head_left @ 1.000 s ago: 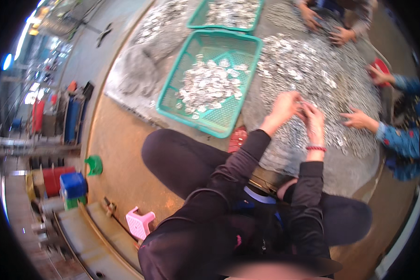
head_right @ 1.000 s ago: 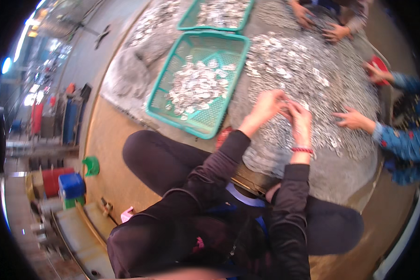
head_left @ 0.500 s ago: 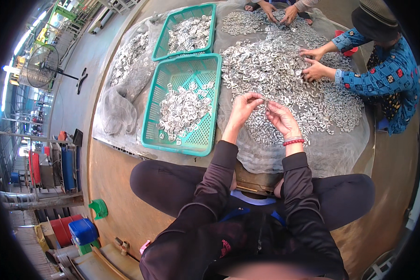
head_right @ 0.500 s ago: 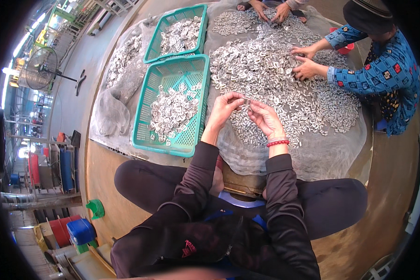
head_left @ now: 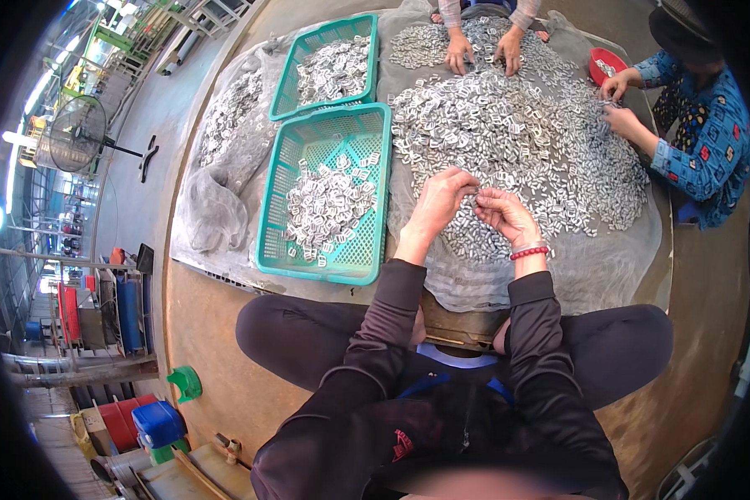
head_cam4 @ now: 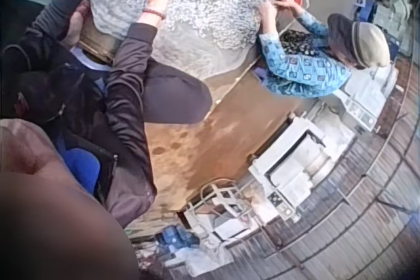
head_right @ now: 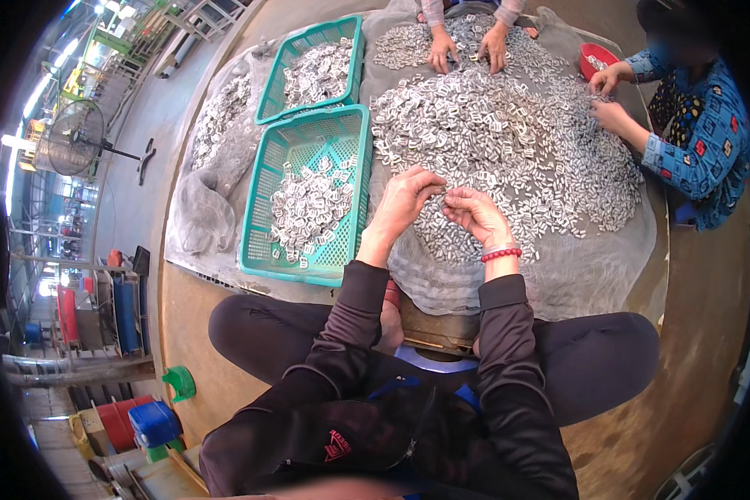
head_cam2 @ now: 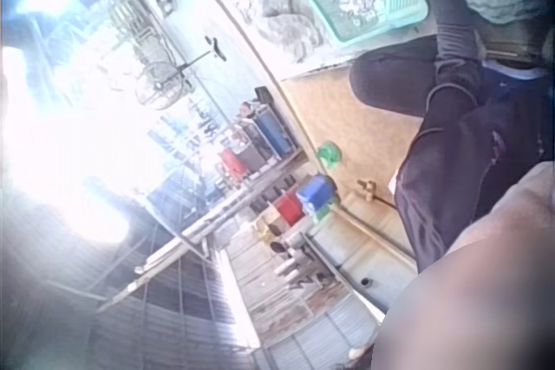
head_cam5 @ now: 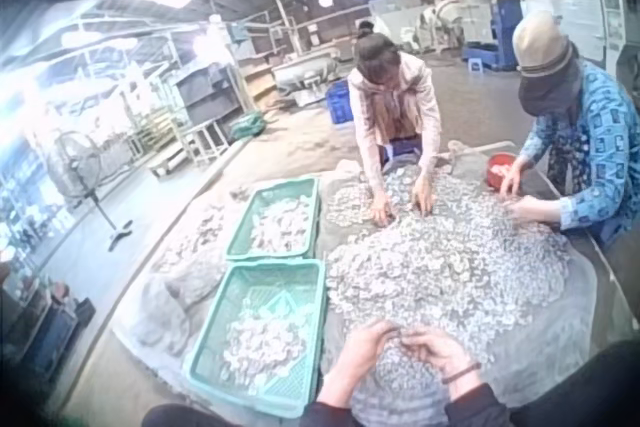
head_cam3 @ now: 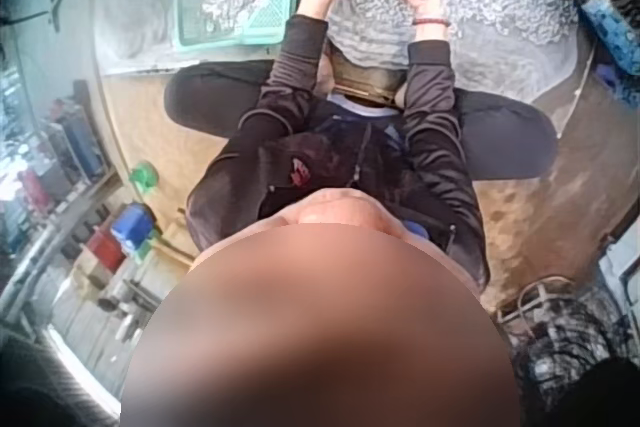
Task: The person sits cross-legged and sorts small silver metal parts from a large pile on a tarp, placing selected pieces into green plastic baskets. The person handles the parts by hand, picking them up and moving them between the pile and the baskets.
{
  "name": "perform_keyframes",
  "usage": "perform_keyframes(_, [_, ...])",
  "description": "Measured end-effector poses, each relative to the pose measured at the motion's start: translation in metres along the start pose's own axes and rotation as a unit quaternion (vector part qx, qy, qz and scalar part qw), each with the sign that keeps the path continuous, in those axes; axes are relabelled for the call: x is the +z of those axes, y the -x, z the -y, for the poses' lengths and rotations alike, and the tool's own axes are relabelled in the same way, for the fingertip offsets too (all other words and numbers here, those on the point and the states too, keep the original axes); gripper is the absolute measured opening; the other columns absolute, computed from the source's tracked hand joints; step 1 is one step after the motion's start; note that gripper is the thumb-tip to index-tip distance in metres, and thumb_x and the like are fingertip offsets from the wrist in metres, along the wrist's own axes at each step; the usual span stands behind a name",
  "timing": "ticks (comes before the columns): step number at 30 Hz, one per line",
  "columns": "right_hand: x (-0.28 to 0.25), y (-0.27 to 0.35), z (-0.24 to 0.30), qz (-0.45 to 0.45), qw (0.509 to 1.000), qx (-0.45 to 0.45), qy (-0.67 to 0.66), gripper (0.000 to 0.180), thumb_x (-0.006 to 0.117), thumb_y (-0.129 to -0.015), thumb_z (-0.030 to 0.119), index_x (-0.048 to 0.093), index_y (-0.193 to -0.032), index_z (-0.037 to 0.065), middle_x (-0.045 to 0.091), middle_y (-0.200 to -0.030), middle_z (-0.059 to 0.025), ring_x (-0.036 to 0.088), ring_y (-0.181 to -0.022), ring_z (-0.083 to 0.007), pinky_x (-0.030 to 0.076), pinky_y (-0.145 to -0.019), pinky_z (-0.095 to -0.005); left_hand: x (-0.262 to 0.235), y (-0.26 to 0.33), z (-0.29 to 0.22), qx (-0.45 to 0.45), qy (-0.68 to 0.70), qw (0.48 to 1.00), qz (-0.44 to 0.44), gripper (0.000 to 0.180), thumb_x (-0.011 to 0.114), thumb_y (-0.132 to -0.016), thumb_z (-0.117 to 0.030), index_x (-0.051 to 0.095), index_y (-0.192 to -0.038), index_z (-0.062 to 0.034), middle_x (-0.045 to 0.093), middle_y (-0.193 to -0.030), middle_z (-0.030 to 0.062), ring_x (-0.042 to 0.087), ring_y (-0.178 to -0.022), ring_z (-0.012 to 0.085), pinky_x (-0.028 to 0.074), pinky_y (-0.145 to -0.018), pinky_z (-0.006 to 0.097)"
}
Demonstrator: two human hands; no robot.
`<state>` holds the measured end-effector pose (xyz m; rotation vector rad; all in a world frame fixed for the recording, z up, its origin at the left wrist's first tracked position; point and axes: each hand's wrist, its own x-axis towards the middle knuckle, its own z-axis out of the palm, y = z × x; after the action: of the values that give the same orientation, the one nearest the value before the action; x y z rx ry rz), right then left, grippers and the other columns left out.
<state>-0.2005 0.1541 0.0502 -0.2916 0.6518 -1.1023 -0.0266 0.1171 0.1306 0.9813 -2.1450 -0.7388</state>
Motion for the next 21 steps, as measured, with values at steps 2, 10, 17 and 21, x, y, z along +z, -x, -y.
perform_keyframes(2, [-0.003, -0.002, -0.007, -0.05, 0.999, -0.001, -0.011, 0.009, 0.061, -0.081, -0.002, 0.058, -0.09, -0.002, 0.062, -0.08, -0.0077, 0.063, -0.075, -0.0198, 0.053, -0.075, -0.0307, 0.005, 0.001, 0.008, -0.008, -0.036, 0.999, 0.027, 0.013, 0.063, -0.074, -0.005, 0.066, -0.087, -0.004, 0.063, -0.081, 0.0123, 0.062, -0.078, 0.0285, 0.048, -0.069, 0.034])
perform_keyframes(10, [-0.005, -0.016, -0.05, -0.227, 0.963, -0.113, 0.091, 0.015, 0.06, -0.077, -0.006, 0.057, -0.091, -0.01, 0.063, -0.078, -0.0142, 0.065, -0.062, -0.0219, 0.057, -0.06, -0.0286, 0.021, 0.015, 0.056, -0.148, 0.093, 0.98, 0.096, 0.017, 0.064, -0.073, -0.004, 0.067, -0.089, -0.0018, 0.064, -0.074, 0.0137, 0.063, -0.066, 0.0244, 0.051, -0.059, 0.032])
perform_keyframes(17, [-0.026, -0.016, -0.043, -0.161, 0.985, 0.01, 0.059, 0.036, 0.052, -0.081, -0.005, 0.047, -0.116, -0.012, 0.061, -0.085, -0.0152, 0.065, -0.077, -0.0263, 0.057, -0.074, -0.0358, 0.032, 0.013, 0.074, -0.012, -0.004, 0.99, 0.142, 0.011, 0.062, -0.077, -0.01, 0.067, -0.086, -0.0072, 0.059, -0.08, 0.0129, 0.058, -0.08, 0.0313, 0.046, -0.071, 0.038])
perform_keyframes(21, [-0.038, -0.016, -0.037, -0.149, 0.986, 0.038, 0.06, 0.025, 0.053, -0.08, -0.007, 0.051, -0.105, -0.011, 0.06, -0.085, -0.0132, 0.064, -0.078, -0.0259, 0.056, -0.078, -0.0383, 0.045, 0.007, 0.079, -0.025, 0.015, 0.983, 0.184, 0.013, 0.06, -0.08, -0.013, 0.066, -0.09, -0.0091, 0.056, -0.079, 0.0132, 0.057, -0.081, 0.0309, 0.045, -0.071, 0.039])
